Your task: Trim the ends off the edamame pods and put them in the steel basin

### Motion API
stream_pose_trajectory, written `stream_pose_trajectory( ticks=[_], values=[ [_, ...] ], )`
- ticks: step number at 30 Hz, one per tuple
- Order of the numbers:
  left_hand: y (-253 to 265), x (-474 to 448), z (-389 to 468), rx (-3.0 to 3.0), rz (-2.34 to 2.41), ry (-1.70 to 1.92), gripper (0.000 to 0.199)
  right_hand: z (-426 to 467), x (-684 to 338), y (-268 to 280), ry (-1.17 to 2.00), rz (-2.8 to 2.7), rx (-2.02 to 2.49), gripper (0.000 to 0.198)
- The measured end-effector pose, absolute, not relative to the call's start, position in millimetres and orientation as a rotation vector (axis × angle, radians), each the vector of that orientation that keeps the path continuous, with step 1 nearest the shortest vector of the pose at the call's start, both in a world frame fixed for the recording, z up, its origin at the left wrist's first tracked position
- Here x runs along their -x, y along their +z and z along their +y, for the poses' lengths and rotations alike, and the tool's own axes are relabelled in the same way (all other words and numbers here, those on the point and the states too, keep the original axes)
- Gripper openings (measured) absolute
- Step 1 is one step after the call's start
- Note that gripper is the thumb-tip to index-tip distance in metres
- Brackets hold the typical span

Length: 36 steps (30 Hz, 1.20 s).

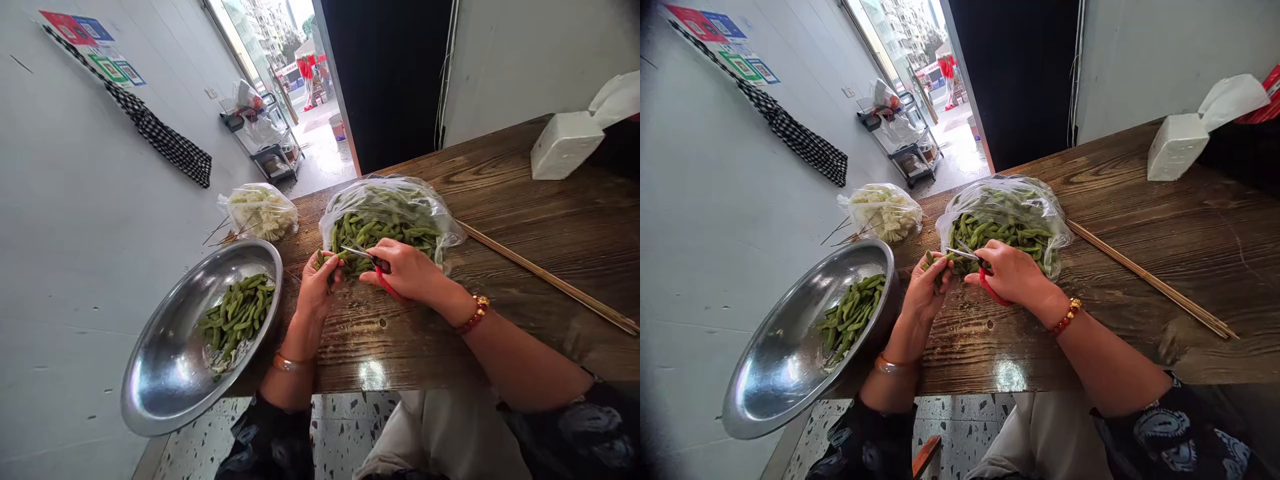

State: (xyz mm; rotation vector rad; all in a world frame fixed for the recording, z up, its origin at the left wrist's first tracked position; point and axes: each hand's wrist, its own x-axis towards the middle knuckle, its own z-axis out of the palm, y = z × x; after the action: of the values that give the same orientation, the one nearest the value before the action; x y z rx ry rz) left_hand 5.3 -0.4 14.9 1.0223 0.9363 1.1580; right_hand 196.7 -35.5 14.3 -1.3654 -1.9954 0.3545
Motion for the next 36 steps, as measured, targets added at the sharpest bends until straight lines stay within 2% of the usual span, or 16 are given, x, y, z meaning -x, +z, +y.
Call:
stream_pose_trajectory(
  ticks=[13, 24, 31, 36],
  values=[
    [13, -17, -11, -1.058, 0.892, 1.071, 0.028, -36, -195, 13, 0.370, -1.989, 1.323, 0.032],
    [18, -19, -13, -1.042, 0.891, 1.071, 0.029, -29, -200, 11, 0.512, -1.944, 1.218, 0.024],
    [15, -16, -11, -0.932, 0.854, 1.097, 0.030, -35, -201, 17, 0.789, -1.771, 1.264, 0.039],
    [14, -14, -9, -0.888, 0.832, 1.139, 0.030, -36, -200, 17, 0.784, -1.834, 1.228, 0.038]
  ],
)
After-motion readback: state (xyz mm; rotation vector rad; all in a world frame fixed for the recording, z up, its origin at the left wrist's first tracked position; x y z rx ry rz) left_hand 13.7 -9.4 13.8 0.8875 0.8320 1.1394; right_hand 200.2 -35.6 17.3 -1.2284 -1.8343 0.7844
